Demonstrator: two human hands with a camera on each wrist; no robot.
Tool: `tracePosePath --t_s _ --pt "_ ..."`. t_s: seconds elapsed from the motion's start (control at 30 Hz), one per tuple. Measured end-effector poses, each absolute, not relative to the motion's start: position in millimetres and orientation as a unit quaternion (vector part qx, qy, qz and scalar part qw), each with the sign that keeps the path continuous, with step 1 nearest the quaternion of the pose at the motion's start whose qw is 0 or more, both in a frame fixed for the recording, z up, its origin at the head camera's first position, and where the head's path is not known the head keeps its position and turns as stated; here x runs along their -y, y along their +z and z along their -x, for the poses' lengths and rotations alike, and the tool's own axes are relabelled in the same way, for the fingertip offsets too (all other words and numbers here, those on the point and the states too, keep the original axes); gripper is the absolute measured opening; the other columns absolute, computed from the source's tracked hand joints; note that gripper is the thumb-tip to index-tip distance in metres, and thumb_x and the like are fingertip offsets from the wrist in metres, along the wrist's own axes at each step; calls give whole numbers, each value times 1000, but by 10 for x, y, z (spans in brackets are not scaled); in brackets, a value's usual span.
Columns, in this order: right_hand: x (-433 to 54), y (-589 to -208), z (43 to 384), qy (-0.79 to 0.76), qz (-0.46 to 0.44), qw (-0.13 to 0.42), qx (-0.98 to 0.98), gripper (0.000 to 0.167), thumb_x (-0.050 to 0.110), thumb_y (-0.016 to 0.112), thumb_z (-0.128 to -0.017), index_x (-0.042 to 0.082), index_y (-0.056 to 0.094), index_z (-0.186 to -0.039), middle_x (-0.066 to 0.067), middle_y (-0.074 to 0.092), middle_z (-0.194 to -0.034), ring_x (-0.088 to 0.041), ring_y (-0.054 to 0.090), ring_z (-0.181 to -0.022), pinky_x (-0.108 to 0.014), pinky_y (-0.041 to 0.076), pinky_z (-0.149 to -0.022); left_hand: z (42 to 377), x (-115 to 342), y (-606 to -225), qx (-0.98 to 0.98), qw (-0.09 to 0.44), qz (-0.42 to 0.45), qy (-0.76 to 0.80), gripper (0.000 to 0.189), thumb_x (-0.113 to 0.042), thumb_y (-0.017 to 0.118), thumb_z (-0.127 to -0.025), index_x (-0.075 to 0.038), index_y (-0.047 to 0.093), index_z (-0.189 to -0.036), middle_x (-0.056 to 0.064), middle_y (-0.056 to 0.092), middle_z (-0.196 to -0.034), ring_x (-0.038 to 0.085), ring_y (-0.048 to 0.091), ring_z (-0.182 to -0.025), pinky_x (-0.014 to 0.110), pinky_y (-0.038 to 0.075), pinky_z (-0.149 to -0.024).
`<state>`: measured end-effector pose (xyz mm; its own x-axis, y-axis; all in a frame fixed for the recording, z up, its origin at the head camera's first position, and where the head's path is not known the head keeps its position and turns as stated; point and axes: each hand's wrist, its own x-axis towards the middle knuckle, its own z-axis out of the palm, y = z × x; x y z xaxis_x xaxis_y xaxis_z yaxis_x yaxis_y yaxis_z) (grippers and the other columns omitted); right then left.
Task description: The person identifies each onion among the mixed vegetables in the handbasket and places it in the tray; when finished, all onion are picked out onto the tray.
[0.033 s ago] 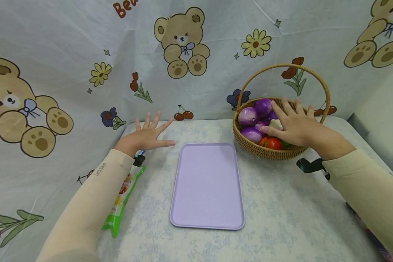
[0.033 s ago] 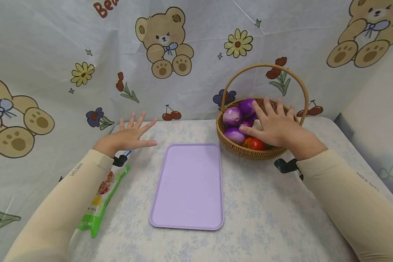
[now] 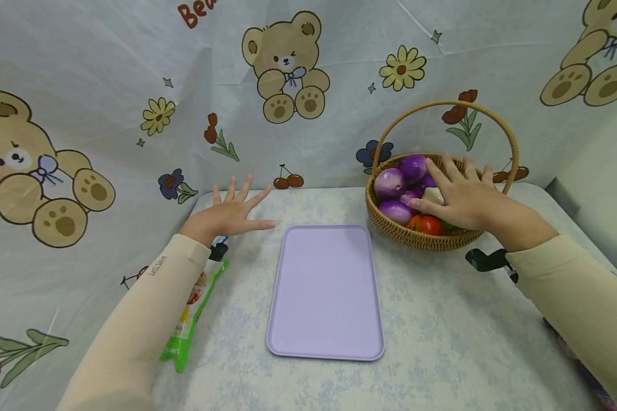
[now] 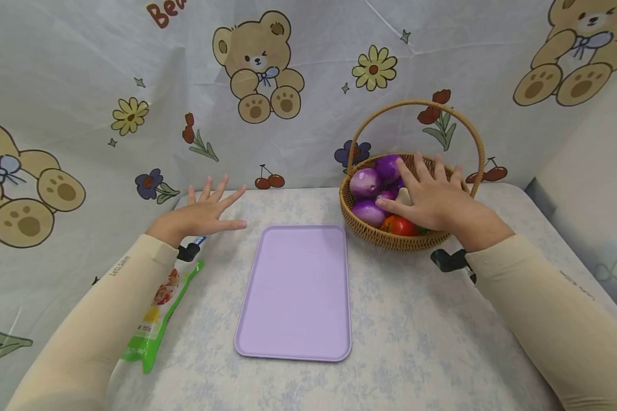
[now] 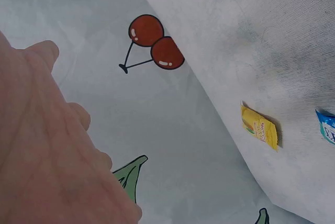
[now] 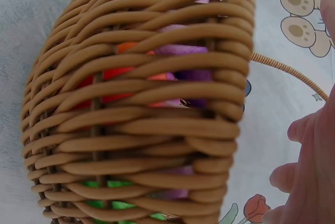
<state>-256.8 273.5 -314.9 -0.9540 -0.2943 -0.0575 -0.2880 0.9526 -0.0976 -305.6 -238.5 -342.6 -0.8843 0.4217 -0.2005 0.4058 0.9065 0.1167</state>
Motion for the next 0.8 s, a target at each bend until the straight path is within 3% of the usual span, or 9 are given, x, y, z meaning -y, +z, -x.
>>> tracePosePath --t_s 0.33,0.53,0.8 --pt "-2734 -3145 2583 -45 150 35 -987 108 81 33 -99 9 -6 -169 -35 -10 -168 -68 -13 -144 -84 -16 -103 3081 2381 -3434 -969 114 -214 39 104 -92 40 -89 -42 -5 -169 6 -31 -168 41 -34 -148 74 -28 -105" --pt "-2762 -3133 2592 -55 152 25 -987 106 78 33 -101 7 -6 -168 -35 -11 -167 -68 -13 -144 -84 -13 -104 3082 2375 -3414 -968 112 -218 46 104 -91 43 -89 -43 -5 -168 9 -28 -170 43 -31 -149 74 -25 -107" --pt "-2741 -3129 2603 -65 155 34 -985 108 79 34 -100 5 -6 -168 -35 -9 -167 -67 -12 -145 -84 -10 -107 3003 2355 -3459 -960 114 -238 92 113 -85 55 -89 -31 -3 -171 13 -19 -173 43 -21 -154 72 -15 -115"
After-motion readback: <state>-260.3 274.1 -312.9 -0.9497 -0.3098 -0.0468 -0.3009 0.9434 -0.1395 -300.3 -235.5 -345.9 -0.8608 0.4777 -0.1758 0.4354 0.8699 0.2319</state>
